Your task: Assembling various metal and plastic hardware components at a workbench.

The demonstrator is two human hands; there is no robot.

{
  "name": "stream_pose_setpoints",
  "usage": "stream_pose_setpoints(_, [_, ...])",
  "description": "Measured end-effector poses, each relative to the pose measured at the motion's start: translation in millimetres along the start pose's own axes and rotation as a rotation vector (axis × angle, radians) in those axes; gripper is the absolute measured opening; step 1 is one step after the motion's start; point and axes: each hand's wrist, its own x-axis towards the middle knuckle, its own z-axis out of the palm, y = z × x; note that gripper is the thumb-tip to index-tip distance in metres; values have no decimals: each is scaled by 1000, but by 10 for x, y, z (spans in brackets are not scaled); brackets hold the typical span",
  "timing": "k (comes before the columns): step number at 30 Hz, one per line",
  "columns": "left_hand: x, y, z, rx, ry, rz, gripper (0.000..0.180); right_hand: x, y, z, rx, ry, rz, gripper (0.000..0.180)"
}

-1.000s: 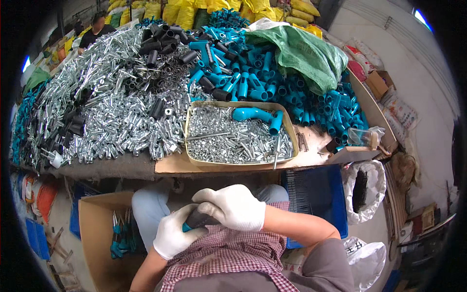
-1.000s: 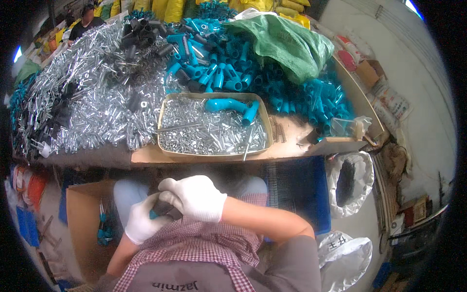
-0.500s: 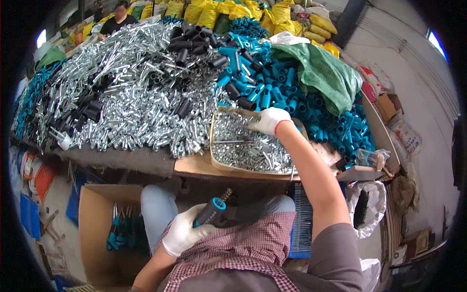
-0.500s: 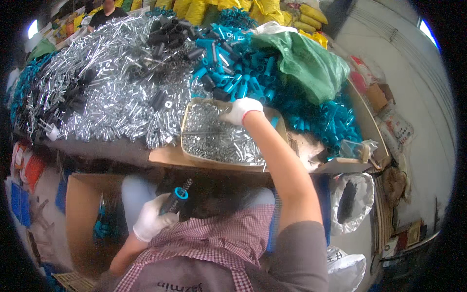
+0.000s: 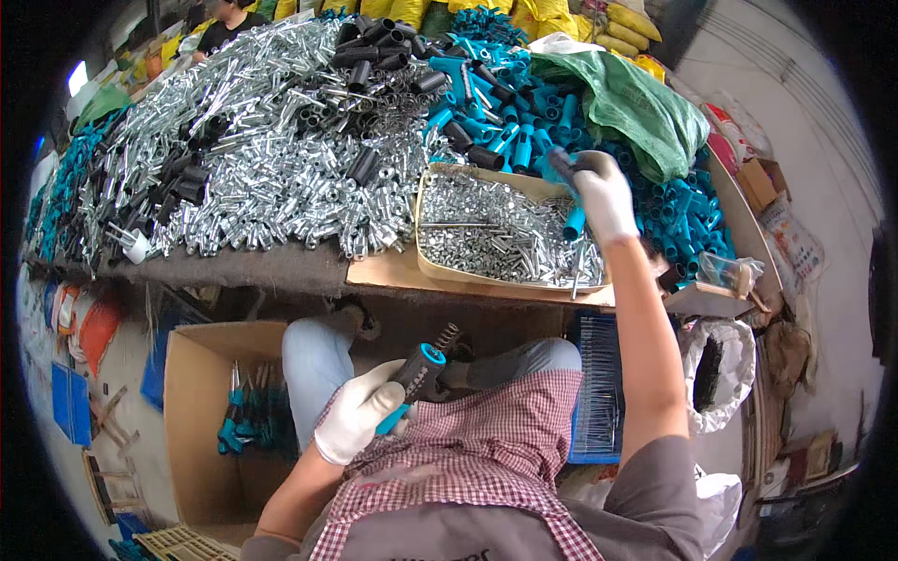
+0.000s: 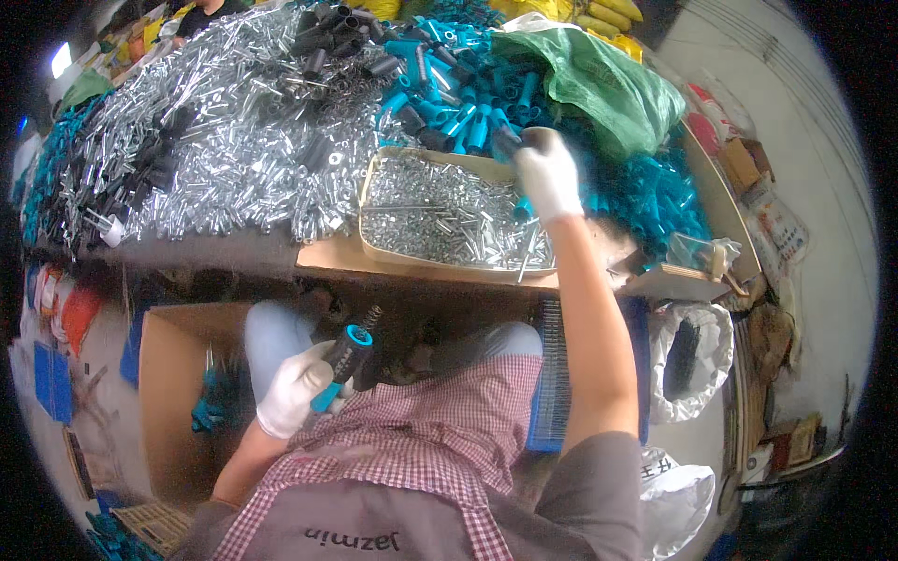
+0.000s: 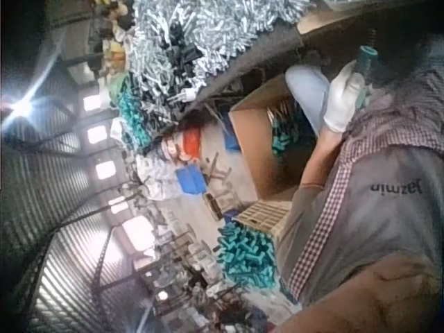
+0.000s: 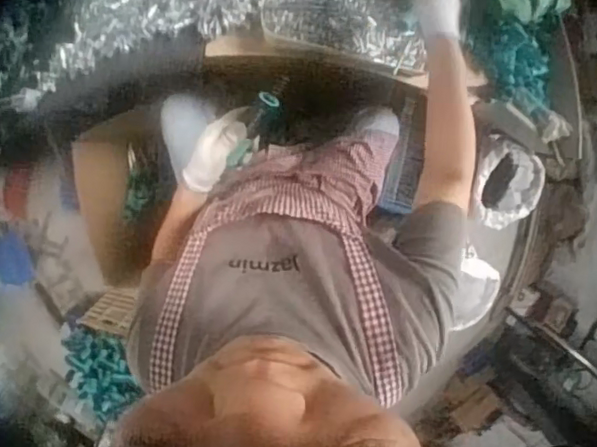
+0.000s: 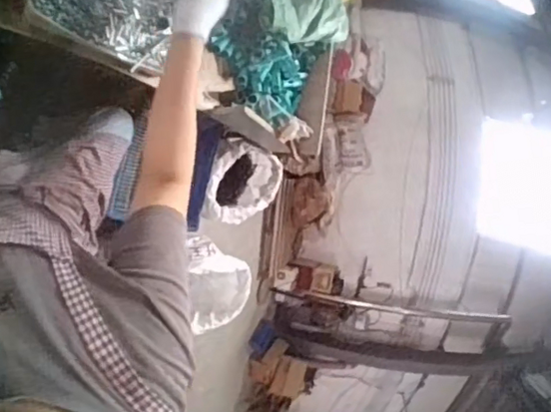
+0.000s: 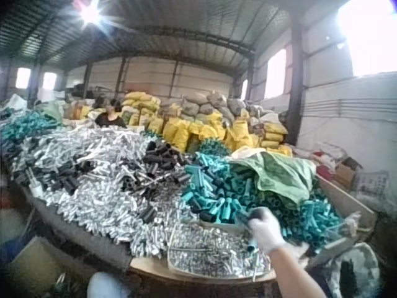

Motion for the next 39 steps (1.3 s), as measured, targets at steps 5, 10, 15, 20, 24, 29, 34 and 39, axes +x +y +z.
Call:
stream_pose_setpoints(5, [-77, 2, -100, 82, 77, 27, 67, -1064, -459, -262, 1076, -138, 184, 61])
stream_pose_setpoints(10, [-91, 76, -160, 281, 65, 65, 94, -1857, -865, -133, 798, -615, 401, 78])
stream_pose_setpoints(15, [-198, 210, -219, 575, 120, 164, 76, -2041, -563, 38, 982, -794, 550, 60])
stream_pose_setpoints(20, [-256, 295, -249, 764, 67, 217, 57, -1984, -667, 61, 962, -918, 547, 62])
stream_pose_setpoints(24, [-245, 431, -305, 997, -19, 169, 52, -1831, -646, 65, 670, -1084, 159, 53])
stream_pose_setpoints(29, [-145, 336, -435, 659, -308, -69, 57, -1979, -905, 133, -20, -922, -759, 45])
stream_pose_setpoints(34, [-93, -43, -647, 73, -465, -439, 68, -1950, -946, 136, -59, -562, -1479, 34])
stream_pose_setpoints(39, [-65, -72, -616, 85, -525, -499, 65, -1919, -914, 158, -37, -630, -1505, 35])
